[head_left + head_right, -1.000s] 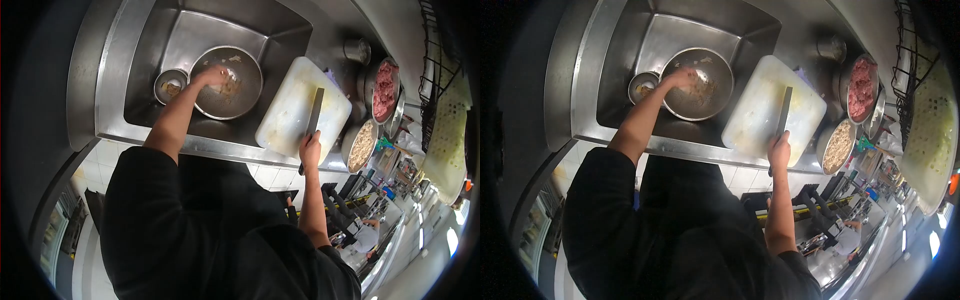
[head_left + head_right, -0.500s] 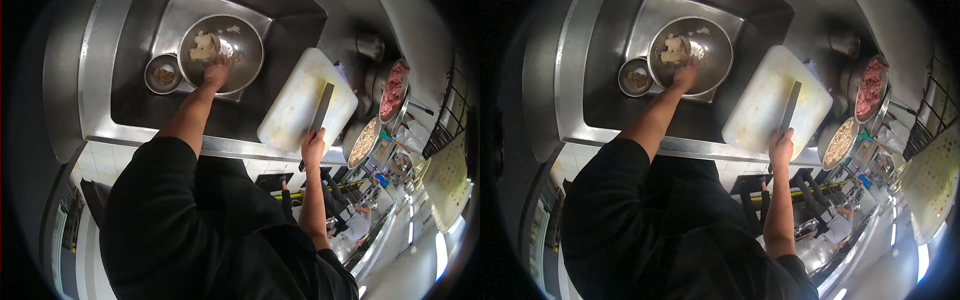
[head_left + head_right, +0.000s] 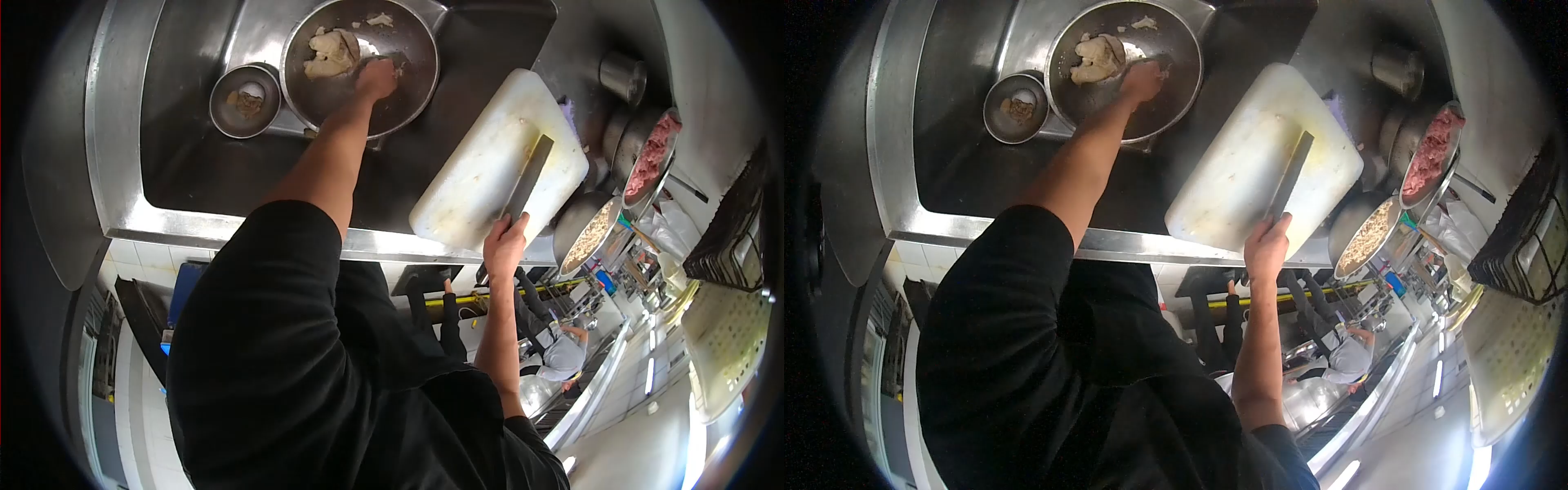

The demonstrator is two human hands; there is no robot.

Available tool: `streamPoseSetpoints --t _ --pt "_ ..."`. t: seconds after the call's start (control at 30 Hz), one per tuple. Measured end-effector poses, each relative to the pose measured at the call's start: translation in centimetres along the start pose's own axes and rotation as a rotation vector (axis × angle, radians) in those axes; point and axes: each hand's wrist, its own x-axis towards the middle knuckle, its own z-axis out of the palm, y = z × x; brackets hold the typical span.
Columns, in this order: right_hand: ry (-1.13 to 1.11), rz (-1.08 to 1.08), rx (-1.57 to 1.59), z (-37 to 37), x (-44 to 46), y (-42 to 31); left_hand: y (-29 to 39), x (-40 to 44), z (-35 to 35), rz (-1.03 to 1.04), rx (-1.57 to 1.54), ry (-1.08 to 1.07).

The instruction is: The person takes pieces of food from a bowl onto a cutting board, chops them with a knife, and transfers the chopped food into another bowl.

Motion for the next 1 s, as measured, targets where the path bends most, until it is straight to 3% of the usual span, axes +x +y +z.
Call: streamPoseSetpoints --t 0.07,0.17,0.2,0.27,0.37,0.5,0.53,0.57,0.63,0.67,0.77,0.83,0.9,0.97,1.0 --pt "-0.021 -0.022 0.032 0.0 0.2 0.7 2.4 -1.5 -5.8 -0.045 -0.301 -0.146" --pt "-0.052 -0.036 0.079 -0.2 0.3 1.1 1.6 -1.3 -7.1 -0.090 -0.509 -0.176" --pt "-0.065 -0.033 0.089 -0.4 0.3 1.1 1.8 -1.7 -9.0 -0.075 -0.494 -0.171" --pt "-0.036 -0.062 0.101 -0.4 0.3 1.2 3.5 -3.4 -15.6 -0.125 -0.786 -0.191" --pt "-0.059 -0.054 0.110 -0.7 0.3 1.3 8.1 -6.7 -24.5 0.029 -0.673 -0.156" --pt "-0.043 -0.067 0.229 -1.1 0.6 2.2 19.5 -14.8 -31.9 0.250 -0.704 -0.225" --pt "-0.043 -0.070 0.273 -1.0 0.7 2.8 21.6 -16.1 -31.3 0.412 -0.722 -0.231" --pt "-0.033 -0.077 0.292 -0.8 0.8 3.6 24.0 -17.7 -30.5 0.364 -0.870 -0.375" --pt "0.016 -0.193 0.447 -0.6 1.3 5.6 27.8 -20.1 -29.1 0.521 -0.539 -0.435" --pt "0.009 -0.153 0.367 -1.3 1.3 6.0 28.6 -20.8 -27.3 0.583 -0.453 -0.417" --pt "0.044 -0.123 0.389 -2.2 0.4 7.9 28.1 -21.1 -25.0 0.629 -0.333 -0.043" --pt "0.053 -0.106 0.372 -1.7 0.2 9.3 27.2 -19.8 -27.6 0.315 -0.552 -0.027" --pt "0.053 -0.065 0.326 -0.7 -0.2 10.4 23.6 -16.3 -26.9 0.280 -0.580 0.346" --pt "0.031 -0.089 0.300 -1.3 0.3 9.7 17.7 -10.3 -23.6 0.049 -0.525 0.391" --pt "-0.011 -0.049 0.280 -1.9 0.3 8.9 13.0 -6.5 -19.9 0.024 -0.355 0.285"
